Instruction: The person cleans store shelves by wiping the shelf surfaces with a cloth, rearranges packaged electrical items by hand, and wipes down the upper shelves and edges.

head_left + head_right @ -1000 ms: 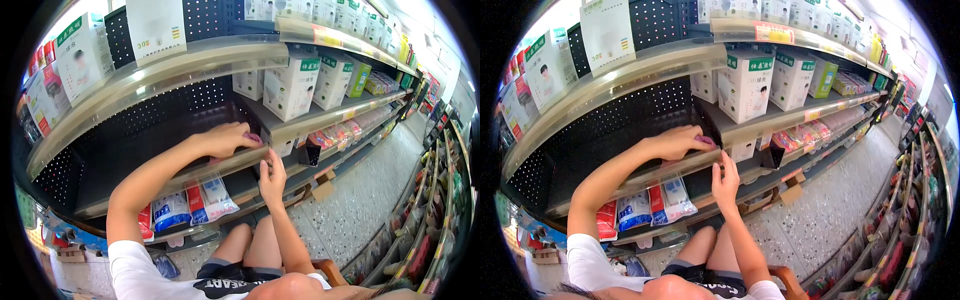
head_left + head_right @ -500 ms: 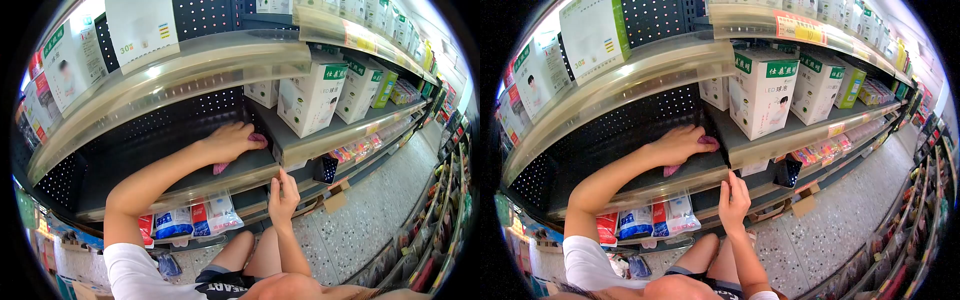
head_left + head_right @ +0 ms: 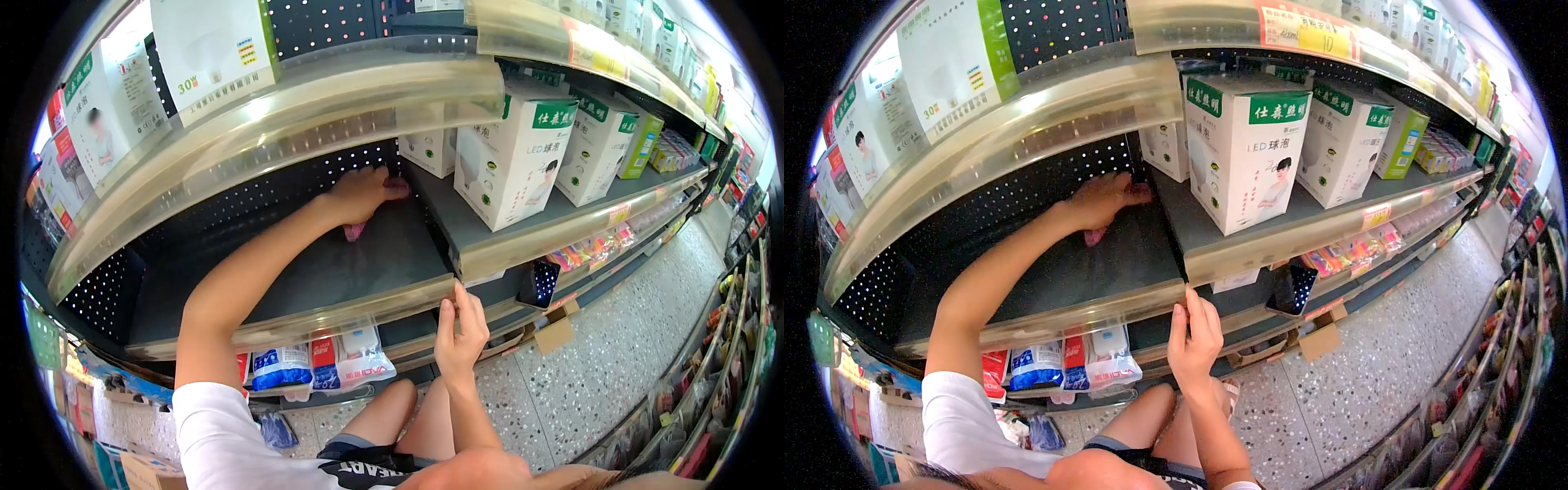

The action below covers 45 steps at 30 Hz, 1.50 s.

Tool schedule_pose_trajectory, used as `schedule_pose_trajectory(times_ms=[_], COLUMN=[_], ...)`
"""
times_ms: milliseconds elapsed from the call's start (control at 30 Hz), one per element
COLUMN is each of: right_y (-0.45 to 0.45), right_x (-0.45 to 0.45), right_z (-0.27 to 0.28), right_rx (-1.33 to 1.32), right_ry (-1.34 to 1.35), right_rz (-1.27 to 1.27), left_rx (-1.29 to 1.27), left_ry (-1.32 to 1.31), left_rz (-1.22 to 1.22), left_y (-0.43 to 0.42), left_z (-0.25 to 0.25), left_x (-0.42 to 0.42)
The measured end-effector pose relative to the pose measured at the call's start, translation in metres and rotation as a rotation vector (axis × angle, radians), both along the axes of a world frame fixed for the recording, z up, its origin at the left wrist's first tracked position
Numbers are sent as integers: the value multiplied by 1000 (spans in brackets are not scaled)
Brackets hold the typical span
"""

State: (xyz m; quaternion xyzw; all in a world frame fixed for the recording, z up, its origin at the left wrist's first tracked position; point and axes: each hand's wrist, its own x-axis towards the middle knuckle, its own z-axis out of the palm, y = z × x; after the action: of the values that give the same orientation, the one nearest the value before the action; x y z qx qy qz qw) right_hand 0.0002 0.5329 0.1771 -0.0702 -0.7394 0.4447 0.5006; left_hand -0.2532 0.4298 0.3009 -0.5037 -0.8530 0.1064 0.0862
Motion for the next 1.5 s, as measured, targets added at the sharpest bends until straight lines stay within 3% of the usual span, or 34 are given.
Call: schedule_pose_trajectory(times_ms=[633,1133,1333,1433,1500], right_y=[0,9,12,13,12], right_x=[31,91,100,104,104], right_z=[9,17,12,14,14], right_rx=[98,120,157,133,115], right_ry=[-96,-139,-145,-157,-160], right_rz=[-19,-68,-59,-44,-25], left_rx=[-15,-46,-26,-236,-180], left_ry=[119,-7,53,43,-50], left_rz=[253,450,471,442,287], left_y=[30,39,36,31,13], left_z=[-8,2,3,8,14], left_x=[-10,0,9,-11,-15])
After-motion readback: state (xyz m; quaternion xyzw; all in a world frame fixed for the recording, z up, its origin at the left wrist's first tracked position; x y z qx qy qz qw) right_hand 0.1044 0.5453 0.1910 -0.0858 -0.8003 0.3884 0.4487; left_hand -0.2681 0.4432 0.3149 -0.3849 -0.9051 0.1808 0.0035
